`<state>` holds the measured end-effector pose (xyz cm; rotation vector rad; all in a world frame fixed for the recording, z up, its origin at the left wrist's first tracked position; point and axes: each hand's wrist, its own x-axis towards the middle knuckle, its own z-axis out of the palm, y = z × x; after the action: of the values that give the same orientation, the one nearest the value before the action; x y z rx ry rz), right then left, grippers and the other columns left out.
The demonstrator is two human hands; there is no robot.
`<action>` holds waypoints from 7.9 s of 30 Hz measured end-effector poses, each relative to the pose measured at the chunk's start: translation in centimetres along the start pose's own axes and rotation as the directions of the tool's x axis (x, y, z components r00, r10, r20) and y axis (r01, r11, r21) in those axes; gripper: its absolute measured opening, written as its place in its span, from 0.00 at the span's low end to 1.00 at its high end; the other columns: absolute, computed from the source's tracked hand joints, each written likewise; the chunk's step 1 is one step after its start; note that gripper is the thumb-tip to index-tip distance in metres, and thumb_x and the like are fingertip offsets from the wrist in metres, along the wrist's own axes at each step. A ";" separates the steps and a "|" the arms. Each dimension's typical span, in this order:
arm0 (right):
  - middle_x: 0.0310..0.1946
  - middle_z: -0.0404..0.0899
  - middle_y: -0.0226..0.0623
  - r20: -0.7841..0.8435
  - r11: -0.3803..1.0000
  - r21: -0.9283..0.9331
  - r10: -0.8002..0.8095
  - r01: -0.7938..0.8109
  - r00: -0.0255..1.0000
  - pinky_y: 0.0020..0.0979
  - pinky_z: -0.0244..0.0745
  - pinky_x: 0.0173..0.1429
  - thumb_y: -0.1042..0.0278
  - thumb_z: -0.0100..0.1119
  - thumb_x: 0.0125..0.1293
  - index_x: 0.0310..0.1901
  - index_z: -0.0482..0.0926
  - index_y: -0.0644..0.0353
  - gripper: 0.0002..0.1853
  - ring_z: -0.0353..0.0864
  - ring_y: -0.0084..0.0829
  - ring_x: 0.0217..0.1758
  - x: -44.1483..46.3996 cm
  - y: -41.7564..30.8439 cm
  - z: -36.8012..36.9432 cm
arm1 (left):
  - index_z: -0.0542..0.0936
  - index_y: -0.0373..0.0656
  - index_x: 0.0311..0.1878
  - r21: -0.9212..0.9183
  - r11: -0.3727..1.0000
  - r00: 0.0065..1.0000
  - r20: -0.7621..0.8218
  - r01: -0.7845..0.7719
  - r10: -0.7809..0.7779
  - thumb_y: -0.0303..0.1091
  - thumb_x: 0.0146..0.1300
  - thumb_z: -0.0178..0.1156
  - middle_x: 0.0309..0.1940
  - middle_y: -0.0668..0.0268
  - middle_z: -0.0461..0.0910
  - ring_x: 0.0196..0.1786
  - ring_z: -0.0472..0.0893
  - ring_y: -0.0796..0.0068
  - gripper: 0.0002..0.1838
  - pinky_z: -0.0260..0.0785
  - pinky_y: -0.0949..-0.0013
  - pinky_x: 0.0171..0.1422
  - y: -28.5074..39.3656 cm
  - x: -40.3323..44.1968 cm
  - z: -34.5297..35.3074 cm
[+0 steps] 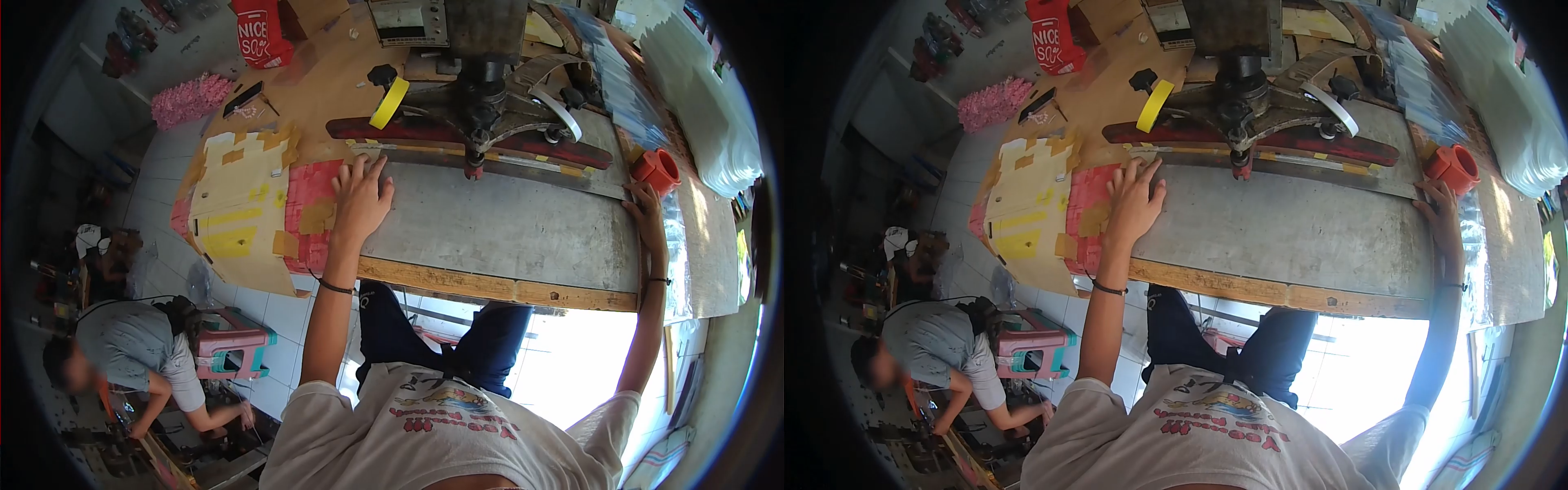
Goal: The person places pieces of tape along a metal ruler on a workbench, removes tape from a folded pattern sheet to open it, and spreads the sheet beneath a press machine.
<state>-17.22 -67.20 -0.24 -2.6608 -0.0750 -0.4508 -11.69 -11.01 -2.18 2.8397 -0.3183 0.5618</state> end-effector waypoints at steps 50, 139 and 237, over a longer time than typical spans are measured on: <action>0.55 0.80 0.36 -0.067 0.991 -0.125 0.045 -0.053 0.997 0.41 0.59 0.74 0.64 0.69 0.61 0.55 0.85 0.54 0.19 0.73 0.39 0.65 0.0 -2.2 -0.2 | 0.76 0.47 0.69 0.089 0.996 0.996 0.085 0.000 -0.007 0.41 0.71 0.55 0.62 0.55 0.71 0.63 0.69 0.53 0.24 0.59 0.49 0.67 0.6 0.3 -0.4; 0.37 0.81 0.39 0.169 1.000 0.011 0.013 -0.015 0.986 0.37 0.73 0.47 0.64 0.76 0.56 0.48 0.84 0.62 0.20 0.81 0.36 0.38 -3.3 -10.4 -8.8 | 0.80 0.57 0.63 -0.033 0.996 0.996 -0.037 0.082 -0.083 0.45 0.67 0.61 0.61 0.58 0.72 0.66 0.68 0.54 0.21 0.57 0.48 0.69 0.7 -0.3 0.7; 0.28 0.84 0.34 0.318 0.739 0.673 -0.250 -0.032 0.914 0.24 0.75 0.37 0.72 0.64 0.70 0.45 0.85 0.67 0.08 0.81 0.18 0.32 -6.3 -32.7 14.3 | 0.35 0.43 0.81 -0.719 -0.661 0.370 0.567 -0.214 -0.736 0.66 0.55 0.71 0.73 0.51 0.57 0.75 0.61 0.54 0.68 0.52 0.53 0.80 -20.4 -26.3 1.9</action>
<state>-22.88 -31.43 -1.02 -1.9809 -0.4387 0.0923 -29.61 12.29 -18.02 0.3547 0.6431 0.4317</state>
